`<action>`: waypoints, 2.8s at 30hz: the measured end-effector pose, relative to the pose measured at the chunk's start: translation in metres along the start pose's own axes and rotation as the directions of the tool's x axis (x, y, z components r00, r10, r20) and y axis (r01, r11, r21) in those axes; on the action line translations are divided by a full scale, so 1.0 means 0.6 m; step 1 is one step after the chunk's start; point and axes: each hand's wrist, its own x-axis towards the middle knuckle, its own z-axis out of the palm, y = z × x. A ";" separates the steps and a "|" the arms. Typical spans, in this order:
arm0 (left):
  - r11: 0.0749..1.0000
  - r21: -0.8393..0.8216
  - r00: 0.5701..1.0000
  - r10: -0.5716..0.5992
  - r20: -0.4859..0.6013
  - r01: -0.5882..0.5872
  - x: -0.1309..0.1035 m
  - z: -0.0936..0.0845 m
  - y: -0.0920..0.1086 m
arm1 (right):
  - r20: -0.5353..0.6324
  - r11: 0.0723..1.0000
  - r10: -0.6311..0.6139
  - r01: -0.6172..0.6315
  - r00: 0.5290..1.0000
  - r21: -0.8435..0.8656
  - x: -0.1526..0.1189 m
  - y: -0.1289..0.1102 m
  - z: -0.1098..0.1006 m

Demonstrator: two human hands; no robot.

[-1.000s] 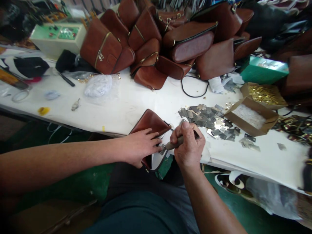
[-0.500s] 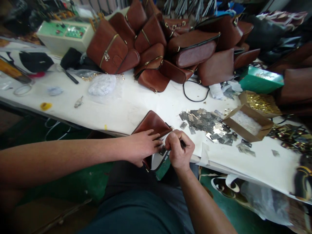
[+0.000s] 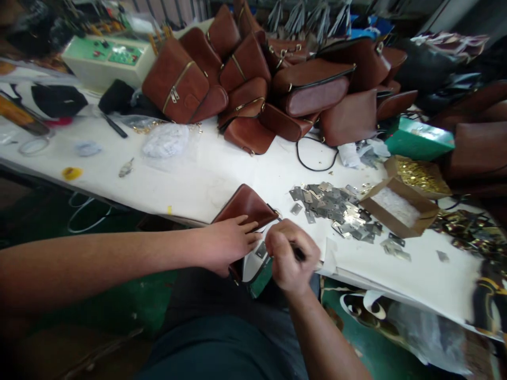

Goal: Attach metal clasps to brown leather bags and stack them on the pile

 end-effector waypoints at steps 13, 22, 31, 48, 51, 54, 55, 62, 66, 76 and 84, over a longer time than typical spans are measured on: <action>0.999 0.040 1.000 0.012 0.003 -0.012 0.000 -0.003 0.021 | -0.013 0.654 0.756 -0.755 0.655 -0.049 -0.183 0.034 -0.038; 0.979 -0.125 0.945 -0.190 -0.266 0.161 -0.061 -0.062 0.102 | 0.487 0.810 0.573 -0.545 0.659 -0.216 -0.067 -0.053 -0.127; 0.828 -0.490 0.819 -0.467 -0.332 0.274 -0.044 0.023 0.097 | 0.718 0.723 0.669 0.058 0.190 -0.689 0.108 -0.124 -0.129; -0.226 -0.954 0.498 -0.816 0.295 0.195 0.002 0.143 0.157 | 0.117 0.994 0.100 -0.094 0.988 -0.053 0.055 -0.095 -0.023; -0.395 -0.912 0.476 -0.784 0.397 0.110 0.018 0.143 0.159 | 0.055 0.994 0.099 -0.101 0.994 0.038 0.016 -0.072 -0.003; -0.424 -0.905 0.451 -0.800 0.395 0.040 0.035 0.137 0.161 | -0.055 0.999 0.038 -0.037 0.998 0.018 0.005 -0.038 0.000; -0.419 -0.908 0.448 -0.807 0.385 0.025 0.039 0.135 0.161 | -0.102 0.999 0.008 -0.004 0.995 0.040 0.006 -0.029 -0.001; -0.354 -0.930 0.417 -0.834 0.361 0.097 0.050 0.133 0.156 | -0.242 0.972 0.045 0.013 0.969 0.233 0.024 0.004 -0.008; -0.338 -0.928 0.393 -0.841 0.372 0.156 0.056 0.132 0.157 | -0.238 0.968 0.046 0.015 0.970 0.249 0.012 0.013 -0.011; -0.295 -0.940 0.399 -0.852 0.339 0.170 0.057 0.138 0.162 | 0.077 0.980 -0.201 0.200 0.977 0.019 0.014 -0.053 -0.015; -0.229 -0.950 0.399 -0.867 0.299 0.214 0.055 0.130 0.159 | 0.244 0.981 -0.087 0.127 0.966 -0.150 0.003 -0.036 -0.008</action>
